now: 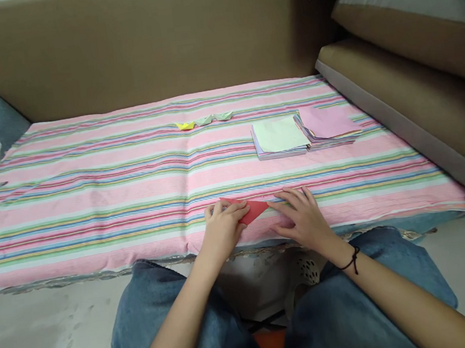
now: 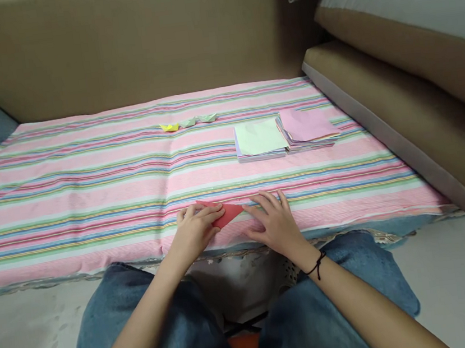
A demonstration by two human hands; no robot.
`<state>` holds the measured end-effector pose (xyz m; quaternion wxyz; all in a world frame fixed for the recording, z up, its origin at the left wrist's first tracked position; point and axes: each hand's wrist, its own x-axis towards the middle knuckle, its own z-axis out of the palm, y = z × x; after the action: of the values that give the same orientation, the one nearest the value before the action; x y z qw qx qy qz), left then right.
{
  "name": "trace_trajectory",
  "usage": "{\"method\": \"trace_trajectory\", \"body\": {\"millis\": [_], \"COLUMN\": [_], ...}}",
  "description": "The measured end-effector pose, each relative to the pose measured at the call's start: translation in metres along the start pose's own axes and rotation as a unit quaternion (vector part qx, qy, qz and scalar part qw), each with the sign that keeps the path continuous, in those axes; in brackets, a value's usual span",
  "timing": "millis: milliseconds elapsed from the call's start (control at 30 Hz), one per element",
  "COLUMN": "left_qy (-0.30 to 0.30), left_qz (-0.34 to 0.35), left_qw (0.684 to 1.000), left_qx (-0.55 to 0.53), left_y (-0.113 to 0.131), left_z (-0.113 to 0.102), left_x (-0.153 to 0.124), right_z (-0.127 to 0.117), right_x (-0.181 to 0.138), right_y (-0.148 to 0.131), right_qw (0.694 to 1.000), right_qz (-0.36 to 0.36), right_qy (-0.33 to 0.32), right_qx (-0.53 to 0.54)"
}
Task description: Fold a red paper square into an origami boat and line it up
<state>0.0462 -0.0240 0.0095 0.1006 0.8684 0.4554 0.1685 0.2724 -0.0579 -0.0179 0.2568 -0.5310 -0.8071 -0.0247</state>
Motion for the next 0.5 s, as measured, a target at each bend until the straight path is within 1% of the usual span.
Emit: {"method": "trace_trajectory", "body": {"millis": [67, 133, 233, 300, 400, 500], "left_qy": [-0.016, -0.028, -0.039, -0.041, -0.027, 0.008], "left_qz": [-0.002, -0.006, -0.007, 0.003, 0.032, 0.063], "left_qw": [0.999, 0.998, 0.996, 0.995, 0.995, 0.994], "left_qx": [-0.032, -0.061, -0.084, -0.089, -0.089, -0.086], "left_y": [-0.004, -0.007, -0.01, -0.01, -0.01, -0.011], "left_z": [-0.002, -0.005, -0.008, -0.01, -0.01, -0.009], "left_x": [-0.001, -0.002, -0.004, -0.005, -0.008, -0.01], "right_z": [0.0, 0.001, 0.004, 0.007, 0.01, 0.009], "right_x": [0.006, 0.013, 0.024, 0.031, 0.04, 0.045], "right_y": [0.0, -0.003, -0.013, -0.019, -0.022, -0.022], "right_qw": [0.999, 0.997, 0.989, 0.983, 0.979, 0.975], "right_qz": [0.009, -0.016, -0.11, -0.141, -0.144, -0.172], "right_qy": [0.025, 0.04, 0.008, -0.016, -0.021, -0.015], "right_qx": [0.035, 0.062, 0.096, 0.118, 0.14, 0.139]}}
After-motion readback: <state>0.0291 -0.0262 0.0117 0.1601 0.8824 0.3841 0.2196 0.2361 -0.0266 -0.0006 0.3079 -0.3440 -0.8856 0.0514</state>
